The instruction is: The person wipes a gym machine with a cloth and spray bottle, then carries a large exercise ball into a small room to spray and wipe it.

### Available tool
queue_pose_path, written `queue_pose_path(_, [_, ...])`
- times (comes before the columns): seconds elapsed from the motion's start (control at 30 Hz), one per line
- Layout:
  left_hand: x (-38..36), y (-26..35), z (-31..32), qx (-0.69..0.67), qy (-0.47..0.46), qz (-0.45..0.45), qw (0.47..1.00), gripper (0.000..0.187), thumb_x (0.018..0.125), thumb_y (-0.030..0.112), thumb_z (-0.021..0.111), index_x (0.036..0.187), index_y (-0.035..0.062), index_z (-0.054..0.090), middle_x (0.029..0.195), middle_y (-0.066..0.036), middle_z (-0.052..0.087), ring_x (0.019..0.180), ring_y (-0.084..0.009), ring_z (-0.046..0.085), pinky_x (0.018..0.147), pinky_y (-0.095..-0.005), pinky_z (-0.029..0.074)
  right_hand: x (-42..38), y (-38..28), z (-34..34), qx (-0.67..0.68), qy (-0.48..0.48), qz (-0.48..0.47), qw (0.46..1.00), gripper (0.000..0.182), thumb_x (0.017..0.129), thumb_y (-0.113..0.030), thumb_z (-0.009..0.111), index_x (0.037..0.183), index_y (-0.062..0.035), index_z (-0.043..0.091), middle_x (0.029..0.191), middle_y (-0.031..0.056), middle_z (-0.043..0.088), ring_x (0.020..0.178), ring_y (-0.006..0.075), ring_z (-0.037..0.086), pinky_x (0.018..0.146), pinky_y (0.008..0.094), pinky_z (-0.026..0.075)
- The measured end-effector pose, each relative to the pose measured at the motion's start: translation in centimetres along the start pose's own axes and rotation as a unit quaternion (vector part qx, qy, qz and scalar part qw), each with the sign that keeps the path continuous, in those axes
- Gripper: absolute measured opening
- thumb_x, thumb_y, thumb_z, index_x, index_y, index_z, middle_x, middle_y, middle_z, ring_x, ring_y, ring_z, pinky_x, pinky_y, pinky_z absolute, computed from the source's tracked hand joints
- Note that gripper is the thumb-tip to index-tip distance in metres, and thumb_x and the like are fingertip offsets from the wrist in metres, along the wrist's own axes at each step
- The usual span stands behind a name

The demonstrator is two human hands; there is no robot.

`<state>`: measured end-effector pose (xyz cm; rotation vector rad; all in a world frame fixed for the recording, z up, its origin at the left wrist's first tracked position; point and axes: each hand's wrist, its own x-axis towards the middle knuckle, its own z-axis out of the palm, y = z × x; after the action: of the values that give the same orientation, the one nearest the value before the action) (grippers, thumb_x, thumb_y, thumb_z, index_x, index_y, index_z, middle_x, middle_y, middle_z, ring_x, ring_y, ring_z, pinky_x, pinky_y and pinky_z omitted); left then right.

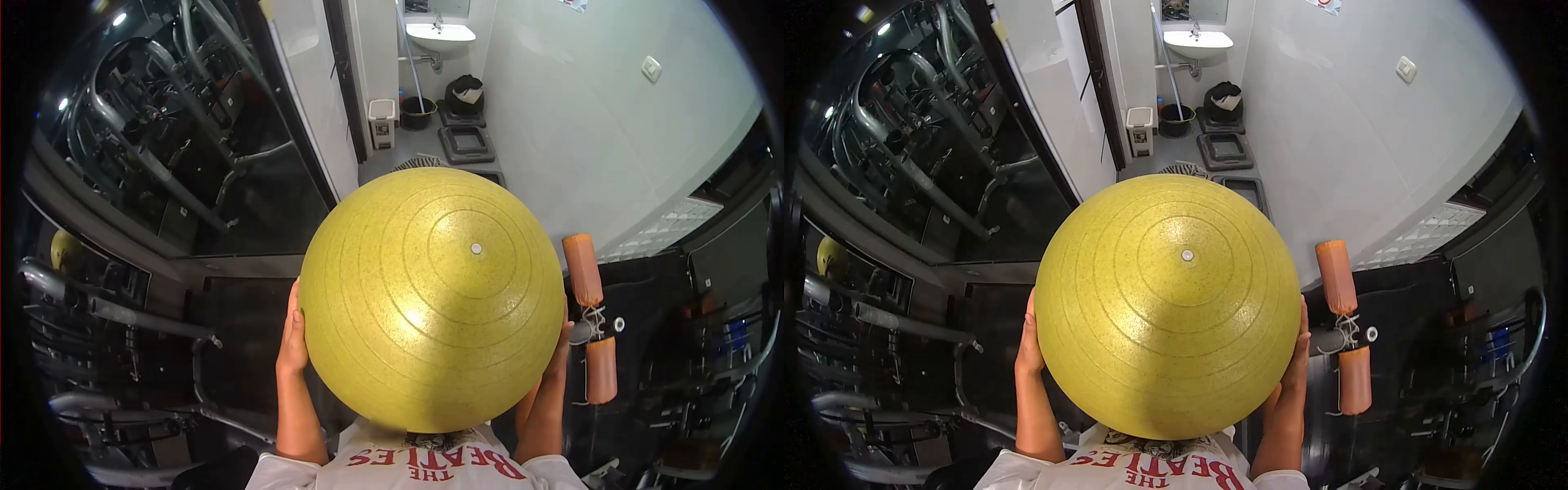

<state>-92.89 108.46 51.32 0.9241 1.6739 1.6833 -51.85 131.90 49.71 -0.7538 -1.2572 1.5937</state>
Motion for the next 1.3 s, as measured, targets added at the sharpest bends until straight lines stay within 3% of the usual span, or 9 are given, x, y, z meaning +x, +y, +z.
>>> queue_pose_path(0.4, [14.5,1.7,7.1,0.009,-0.002,-0.019,1.000,0.096,0.100,0.076,0.028,0.164,0.0060,0.018,0.169,-0.014,0.021,0.156,-0.0289,0.018,0.125,-0.0443,0.017,17.3,-0.4,-2.1,-0.013,-0.010,0.008,1.000,0.098,0.098,-0.076,0.036,0.164,-0.0077,0.016,0.167,0.0150,0.027,0.150,0.0299,0.034,0.119,0.0438,0.035])
queue_pose_path(0.67, [22.5,1.7,8.7,-0.004,-0.008,-0.023,1.000,0.099,0.097,0.079,0.031,0.163,0.0066,0.020,0.168,-0.013,0.023,0.155,-0.0282,0.022,0.124,-0.0450,0.020,24.8,0.9,-1.7,-0.082,0.001,-0.014,0.997,0.095,0.098,-0.076,0.036,0.163,-0.0077,0.021,0.166,0.0161,0.027,0.150,0.0320,0.032,0.120,0.0447,0.034])
queue_pose_path(0.73, [25.1,0.5,8.3,-0.031,-0.015,-0.025,0.999,0.099,0.097,0.080,0.031,0.163,0.0068,0.021,0.168,-0.012,0.024,0.154,-0.0282,0.023,0.124,-0.0454,0.022,26.3,0.1,1.3,-0.061,0.040,-0.010,0.997,0.096,0.098,-0.076,0.036,0.163,-0.0076,0.022,0.166,0.0165,0.028,0.150,0.0321,0.033,0.120,0.0450,0.034])
queue_pose_path(0.97, [35.1,-0.4,8.5,0.002,-0.027,-0.011,1.000,0.100,0.096,0.081,0.030,0.163,0.0068,0.022,0.166,-0.014,0.028,0.152,-0.0299,0.027,0.123,-0.0462,0.024,34.5,2.2,1.2,-0.113,0.054,-0.003,0.992,0.106,0.092,-0.085,0.033,0.163,-0.0069,0.022,0.164,0.0182,0.034,0.148,0.0320,0.037,0.119,0.0446,0.035])
queue_pose_path(1.3, [44.0,-0.4,9.4,-0.005,-0.056,-0.023,0.998,0.100,0.096,0.081,0.031,0.162,0.0064,0.024,0.164,-0.015,0.031,0.152,-0.0301,0.028,0.122,-0.0461,0.024,40.5,2.5,2.5,-0.161,0.090,-0.036,0.982,0.097,0.099,-0.077,0.032,0.162,-0.0030,0.025,0.165,0.0181,0.032,0.149,0.0309,0.036,0.121,0.0446,0.030])
